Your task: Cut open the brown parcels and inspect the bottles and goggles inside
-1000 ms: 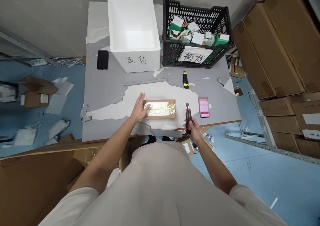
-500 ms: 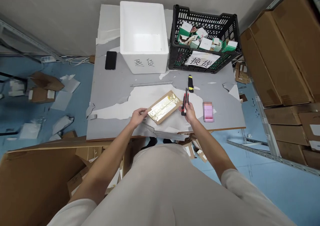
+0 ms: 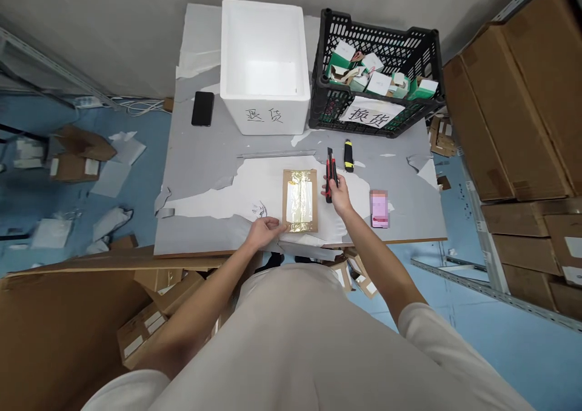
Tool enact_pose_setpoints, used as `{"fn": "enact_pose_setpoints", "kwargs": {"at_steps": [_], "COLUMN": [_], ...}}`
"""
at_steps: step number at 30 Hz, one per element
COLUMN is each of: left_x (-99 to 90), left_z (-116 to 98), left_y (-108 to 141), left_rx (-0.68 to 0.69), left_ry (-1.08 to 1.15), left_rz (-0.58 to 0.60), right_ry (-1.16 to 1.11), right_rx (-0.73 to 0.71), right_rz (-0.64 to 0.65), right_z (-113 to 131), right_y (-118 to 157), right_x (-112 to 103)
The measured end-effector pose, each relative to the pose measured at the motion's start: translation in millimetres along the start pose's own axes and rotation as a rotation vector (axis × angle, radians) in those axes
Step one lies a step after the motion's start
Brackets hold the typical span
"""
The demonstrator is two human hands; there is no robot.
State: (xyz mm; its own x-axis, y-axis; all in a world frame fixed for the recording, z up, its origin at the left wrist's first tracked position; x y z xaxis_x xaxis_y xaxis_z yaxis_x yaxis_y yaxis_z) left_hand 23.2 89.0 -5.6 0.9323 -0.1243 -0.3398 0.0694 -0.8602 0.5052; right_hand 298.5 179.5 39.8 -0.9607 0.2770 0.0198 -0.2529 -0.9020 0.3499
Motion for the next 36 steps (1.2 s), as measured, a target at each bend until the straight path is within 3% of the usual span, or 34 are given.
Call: {"fn": "enact_pose_setpoints", "kwargs": {"at_steps": [3,6,10,14,19,24,30,33,36], "left_x": [-20.6,-24.3,-1.9,16.3,-4.4,-40.1,-51.8,-53.9,-58.6], "left_z": [-28,-72,-114,-117,-104,-60,-5,-6,-45], "left_y": [-35,-80,-126,-142,-133,-94,-32,-14,-6], "left_rx": [0.099,0.250,0.376,0.347,0.306,0.183,0.060,0.078,0.295], "left_ry": [-0.090,-0.105,-0.056,0.050,0.118,0.126,0.122,0.034,-0.209], "left_rz": [-0.059,-0.077,0.000,0.087,0.019,-0.097,-0.230,-0.300,-0.395], "right_ry": [-0.061,-0.174,-0.350,-0.510,-0.525,-0.425,-0.140,-0.076,0.006], "right_rx": [0.054,0.207,0.450,0.488,0.416,0.273,0.132,0.099,0.062], "right_rz": [-0.061,-0.124,-0.139,-0.161,-0.229,-0.204,-0.020,-0.011,-0.030], "right_z": [-19,-59,-112,-127,-119,-81,-33,-24,-20], "right_y": [41,90,143,152,128,80,15,5,14], "right_x": [-25,-42,-36,-18,-29,-55,-29,-20,-30]}}
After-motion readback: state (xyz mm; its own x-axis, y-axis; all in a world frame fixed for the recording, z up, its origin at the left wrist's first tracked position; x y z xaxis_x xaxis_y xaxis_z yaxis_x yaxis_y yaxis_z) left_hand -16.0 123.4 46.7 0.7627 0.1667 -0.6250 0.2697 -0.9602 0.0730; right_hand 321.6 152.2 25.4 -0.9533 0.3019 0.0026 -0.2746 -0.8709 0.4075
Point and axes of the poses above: each hand's wrist, its own y-axis away from the middle knuckle, its own x-axis out of the palm, z = x × y, the point moved 10 cm from there along -y, towards the middle knuckle, and after that the axes turned 6 degrees about -z, right-handed, at the moved point
